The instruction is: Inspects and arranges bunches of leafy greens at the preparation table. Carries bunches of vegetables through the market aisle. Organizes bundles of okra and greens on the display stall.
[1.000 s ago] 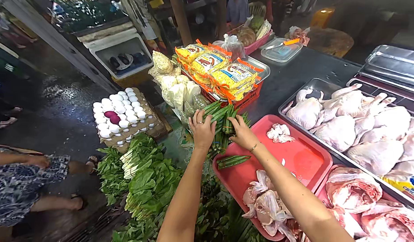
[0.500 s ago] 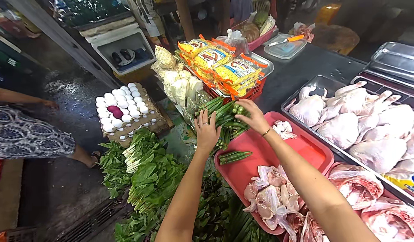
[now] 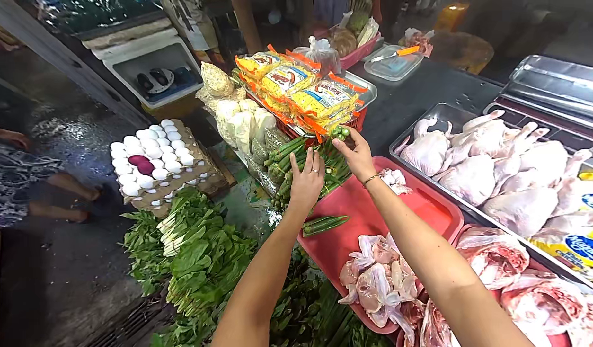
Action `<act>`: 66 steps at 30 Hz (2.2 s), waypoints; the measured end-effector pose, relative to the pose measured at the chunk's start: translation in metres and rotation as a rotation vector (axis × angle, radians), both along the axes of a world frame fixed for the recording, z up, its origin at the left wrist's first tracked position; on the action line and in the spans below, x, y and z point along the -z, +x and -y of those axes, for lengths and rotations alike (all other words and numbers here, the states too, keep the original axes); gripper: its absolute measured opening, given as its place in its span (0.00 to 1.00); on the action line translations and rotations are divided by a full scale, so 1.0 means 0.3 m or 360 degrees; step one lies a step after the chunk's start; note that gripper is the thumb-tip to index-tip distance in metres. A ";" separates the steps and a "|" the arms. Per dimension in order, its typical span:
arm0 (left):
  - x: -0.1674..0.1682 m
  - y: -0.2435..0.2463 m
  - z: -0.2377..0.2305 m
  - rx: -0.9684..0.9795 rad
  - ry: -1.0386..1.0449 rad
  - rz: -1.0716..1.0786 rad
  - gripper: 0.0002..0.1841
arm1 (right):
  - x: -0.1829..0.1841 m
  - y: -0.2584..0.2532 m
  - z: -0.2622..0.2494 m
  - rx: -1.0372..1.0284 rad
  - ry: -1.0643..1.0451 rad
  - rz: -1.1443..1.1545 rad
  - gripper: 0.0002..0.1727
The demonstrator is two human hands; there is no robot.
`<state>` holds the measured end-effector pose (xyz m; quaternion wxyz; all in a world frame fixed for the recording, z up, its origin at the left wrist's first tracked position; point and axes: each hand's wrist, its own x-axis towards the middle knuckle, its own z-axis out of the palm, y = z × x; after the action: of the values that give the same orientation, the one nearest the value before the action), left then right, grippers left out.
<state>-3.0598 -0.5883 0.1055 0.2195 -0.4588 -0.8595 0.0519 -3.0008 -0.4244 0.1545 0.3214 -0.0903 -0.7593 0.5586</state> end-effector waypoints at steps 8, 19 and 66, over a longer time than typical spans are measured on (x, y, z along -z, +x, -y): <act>-0.075 -0.067 -0.026 -0.0036 0.0097 0.0417 0.23 | 0.001 0.076 -0.041 0.0397 -0.0679 0.0022 0.24; -0.089 -0.102 -0.055 -0.0277 0.0090 0.0402 0.33 | 0.243 -0.016 0.084 0.0196 -0.0522 0.0977 0.39; 0.058 0.070 0.232 -0.0714 0.1562 0.1122 0.36 | -0.157 0.092 0.142 -0.0802 0.1319 0.0688 0.24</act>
<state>-3.0389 -0.6580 0.0881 0.0920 -0.1036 -0.8789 -0.4565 -2.9731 -0.4670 0.2016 0.0220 0.1164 -0.9635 0.2402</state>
